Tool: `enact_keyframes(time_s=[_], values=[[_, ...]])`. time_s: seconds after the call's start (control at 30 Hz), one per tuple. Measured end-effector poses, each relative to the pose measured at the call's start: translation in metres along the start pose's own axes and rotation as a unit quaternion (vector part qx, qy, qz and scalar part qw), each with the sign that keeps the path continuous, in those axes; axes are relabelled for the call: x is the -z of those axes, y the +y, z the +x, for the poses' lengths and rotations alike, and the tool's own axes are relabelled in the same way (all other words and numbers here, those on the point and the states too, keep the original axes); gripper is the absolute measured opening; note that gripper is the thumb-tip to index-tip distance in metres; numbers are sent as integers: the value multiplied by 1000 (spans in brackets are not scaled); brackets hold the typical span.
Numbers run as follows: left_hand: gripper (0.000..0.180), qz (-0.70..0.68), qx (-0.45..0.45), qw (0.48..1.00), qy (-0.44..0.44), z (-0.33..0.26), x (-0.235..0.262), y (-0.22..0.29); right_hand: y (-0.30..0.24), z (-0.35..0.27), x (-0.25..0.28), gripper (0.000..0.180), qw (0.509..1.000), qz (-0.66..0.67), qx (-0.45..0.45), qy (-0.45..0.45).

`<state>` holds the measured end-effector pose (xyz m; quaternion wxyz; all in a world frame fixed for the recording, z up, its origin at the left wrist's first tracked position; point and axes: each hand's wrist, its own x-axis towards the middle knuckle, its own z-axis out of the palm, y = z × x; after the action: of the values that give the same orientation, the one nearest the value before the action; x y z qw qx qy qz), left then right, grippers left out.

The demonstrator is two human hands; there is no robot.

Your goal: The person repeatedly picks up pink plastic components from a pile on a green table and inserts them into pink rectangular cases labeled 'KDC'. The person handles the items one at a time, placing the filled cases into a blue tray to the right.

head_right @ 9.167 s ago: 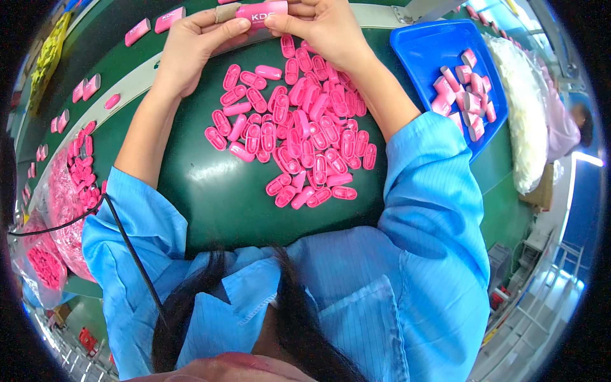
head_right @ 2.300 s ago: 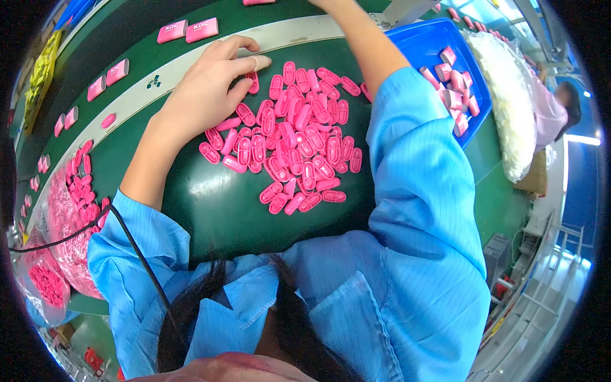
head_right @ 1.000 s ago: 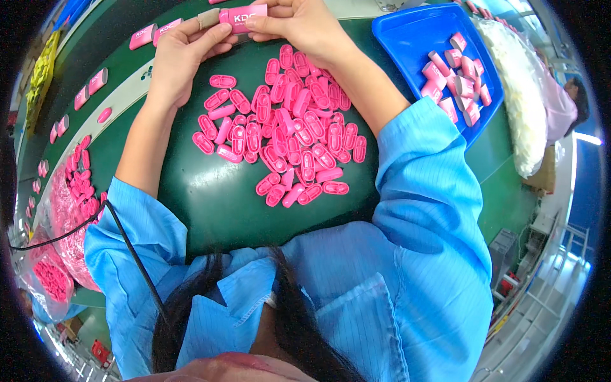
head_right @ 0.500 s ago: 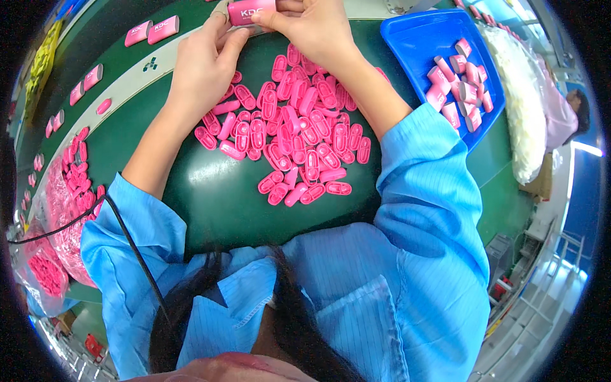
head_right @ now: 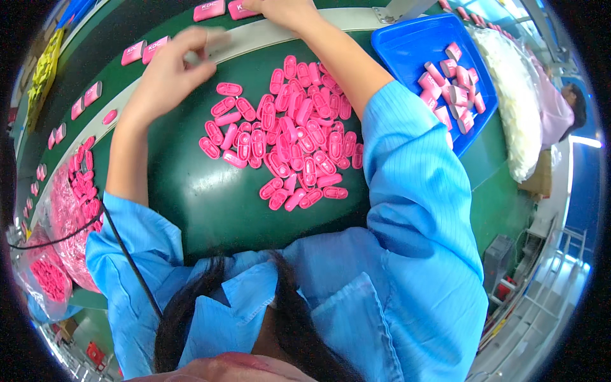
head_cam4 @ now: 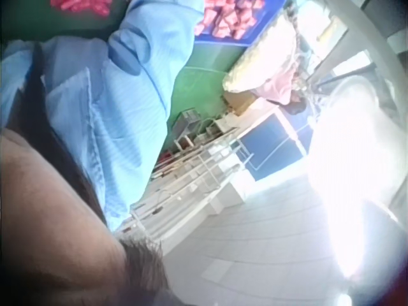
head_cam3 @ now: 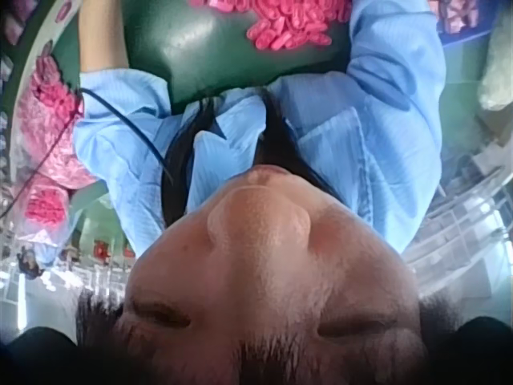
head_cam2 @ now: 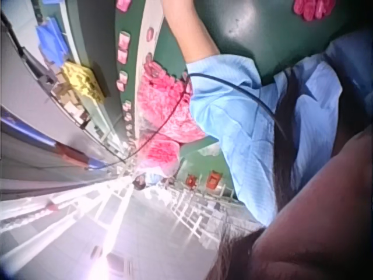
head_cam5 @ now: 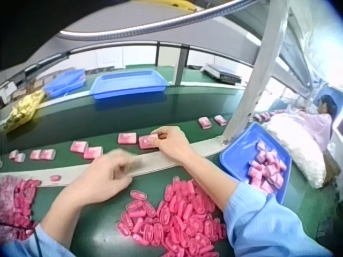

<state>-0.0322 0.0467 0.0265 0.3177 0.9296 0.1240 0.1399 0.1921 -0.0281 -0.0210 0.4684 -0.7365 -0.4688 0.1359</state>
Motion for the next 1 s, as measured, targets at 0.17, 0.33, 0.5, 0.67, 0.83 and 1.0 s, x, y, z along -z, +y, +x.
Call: enact_keyframes(time_s=[0.17,0.33,0.5,0.67,0.83,1.0], values=[[30,18,-75,993,-88,-18,-8,4,43,47,43,25,964,-217,101,118],[16,65,-40,997,-25,-12,-19,16,63,59,97,24,842,-531,-91,29],[18,58,-85,993,62,-6,-31,6,28,23,109,22,906,-410,-97,41],[28,54,-56,997,23,-18,-17,-2,-4,-15,70,31,998,45,-25,-30],[24,34,13,999,4,2,-27,14,-12,-61,50,28,959,203,-118,-157],[32,-340,122,931,54,19,-36,1,-7,-70,33,33,946,284,-83,-132]])
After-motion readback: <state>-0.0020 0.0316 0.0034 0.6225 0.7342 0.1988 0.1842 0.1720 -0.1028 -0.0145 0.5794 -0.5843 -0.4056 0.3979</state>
